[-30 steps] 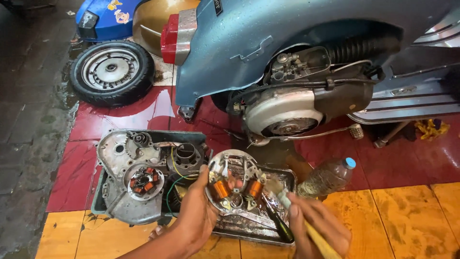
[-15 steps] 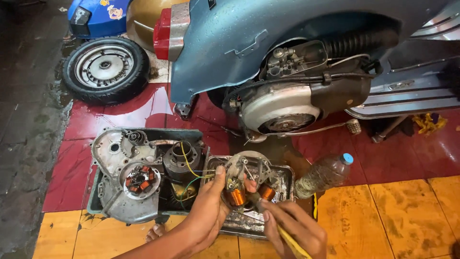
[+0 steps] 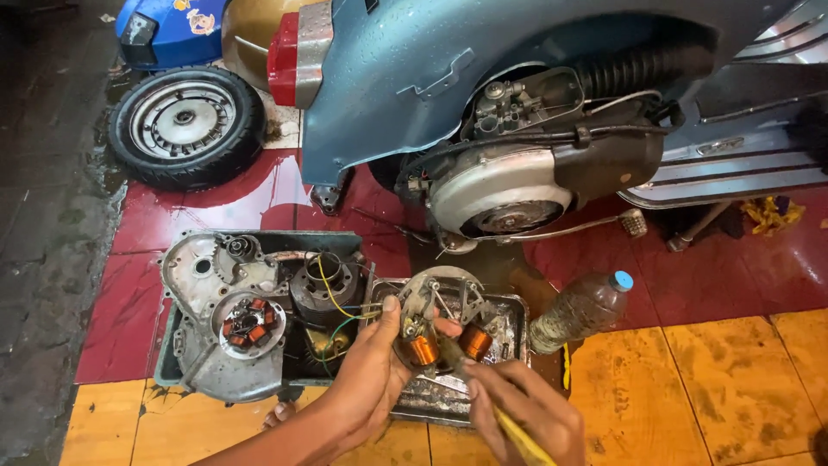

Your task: The person sits on the floor and scrubs a circular motor component with copper windings using a brush. They rotate the part to clean different areas, then place it into a metal tray containing other tools and parts.

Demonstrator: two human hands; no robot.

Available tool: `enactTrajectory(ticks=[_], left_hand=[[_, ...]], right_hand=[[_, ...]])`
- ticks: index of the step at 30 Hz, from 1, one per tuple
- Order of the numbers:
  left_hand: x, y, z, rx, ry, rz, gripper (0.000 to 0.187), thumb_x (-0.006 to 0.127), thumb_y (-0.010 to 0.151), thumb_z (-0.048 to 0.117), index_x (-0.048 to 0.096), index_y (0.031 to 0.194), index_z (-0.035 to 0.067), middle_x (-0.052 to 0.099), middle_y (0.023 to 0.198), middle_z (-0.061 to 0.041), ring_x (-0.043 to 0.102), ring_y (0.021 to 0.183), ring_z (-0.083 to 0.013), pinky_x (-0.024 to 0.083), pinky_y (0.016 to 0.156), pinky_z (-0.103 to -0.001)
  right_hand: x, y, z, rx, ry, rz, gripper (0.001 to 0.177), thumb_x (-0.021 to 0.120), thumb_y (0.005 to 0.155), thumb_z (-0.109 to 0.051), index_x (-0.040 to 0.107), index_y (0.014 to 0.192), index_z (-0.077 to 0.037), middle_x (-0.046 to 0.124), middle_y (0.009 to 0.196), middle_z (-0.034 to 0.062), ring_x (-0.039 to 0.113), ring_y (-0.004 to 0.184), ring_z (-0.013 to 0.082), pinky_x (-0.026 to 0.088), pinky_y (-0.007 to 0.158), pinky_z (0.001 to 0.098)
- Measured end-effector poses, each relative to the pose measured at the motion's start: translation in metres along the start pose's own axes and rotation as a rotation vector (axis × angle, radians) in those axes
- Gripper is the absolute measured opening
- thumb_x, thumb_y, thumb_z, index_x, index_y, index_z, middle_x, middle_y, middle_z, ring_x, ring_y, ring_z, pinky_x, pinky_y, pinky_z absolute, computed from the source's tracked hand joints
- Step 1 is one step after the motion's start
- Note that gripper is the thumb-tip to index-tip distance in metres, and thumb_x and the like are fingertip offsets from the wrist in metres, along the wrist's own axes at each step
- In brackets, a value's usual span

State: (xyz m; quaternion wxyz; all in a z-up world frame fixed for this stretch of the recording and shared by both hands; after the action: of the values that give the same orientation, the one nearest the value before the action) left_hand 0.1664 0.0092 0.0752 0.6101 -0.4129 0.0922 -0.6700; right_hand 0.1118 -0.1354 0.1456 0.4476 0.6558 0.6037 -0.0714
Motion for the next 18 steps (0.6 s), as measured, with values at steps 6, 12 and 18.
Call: enactTrajectory(ticks=[6,12,18], left_hand=[[-0.002,0.004,-0.006,-0.023,-0.016,-0.021,0.069,0.032,0.103,0.046,0.075,0.106,-0.007,0.081,0.116,-0.025,0.073,0.120,-0.0331,0.049,0.115,-0.049],[0.000,0.003,-0.005,-0.033,-0.049,0.006,0.069,0.031,0.105,0.044,0.073,0.106,-0.011,0.079,0.111,-0.028,0.072,0.101,-0.0349,0.055,0.091,-0.045],[-0.004,0.008,-0.010,-0.035,0.056,0.029,0.060,0.039,0.102,0.045,0.077,0.103,-0.002,0.083,0.106,-0.020,0.074,0.102,-0.0281,0.055,0.097,-0.042]], right_hand=[[0.018,-0.014,0.002,-0.185,0.045,-0.114,0.014,0.075,0.086,-0.008,0.077,0.095,0.002,0.076,0.080,0.0111,0.074,0.055,0.0108,0.063,0.041,0.0186],[0.018,-0.013,0.007,-0.139,0.077,-0.137,0.022,0.073,0.085,-0.005,0.074,0.106,0.002,0.070,0.085,0.0089,0.069,0.064,0.0136,0.062,0.056,0.0225],[-0.015,0.012,0.005,-0.025,0.015,0.022,0.014,0.069,0.087,-0.013,0.077,0.088,-0.002,0.079,0.079,0.0107,0.074,0.042,0.0062,0.058,0.027,0.0120]])
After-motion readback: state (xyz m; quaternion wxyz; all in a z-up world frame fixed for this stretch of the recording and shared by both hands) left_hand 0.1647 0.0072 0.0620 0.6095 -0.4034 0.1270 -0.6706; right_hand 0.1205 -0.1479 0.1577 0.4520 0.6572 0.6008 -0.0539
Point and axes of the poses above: each hand's wrist, its own y-axis towards the middle knuckle, its own x-axis out of the palm, z = x × y, the point moved 8 cm from there along y, towards the middle knuckle
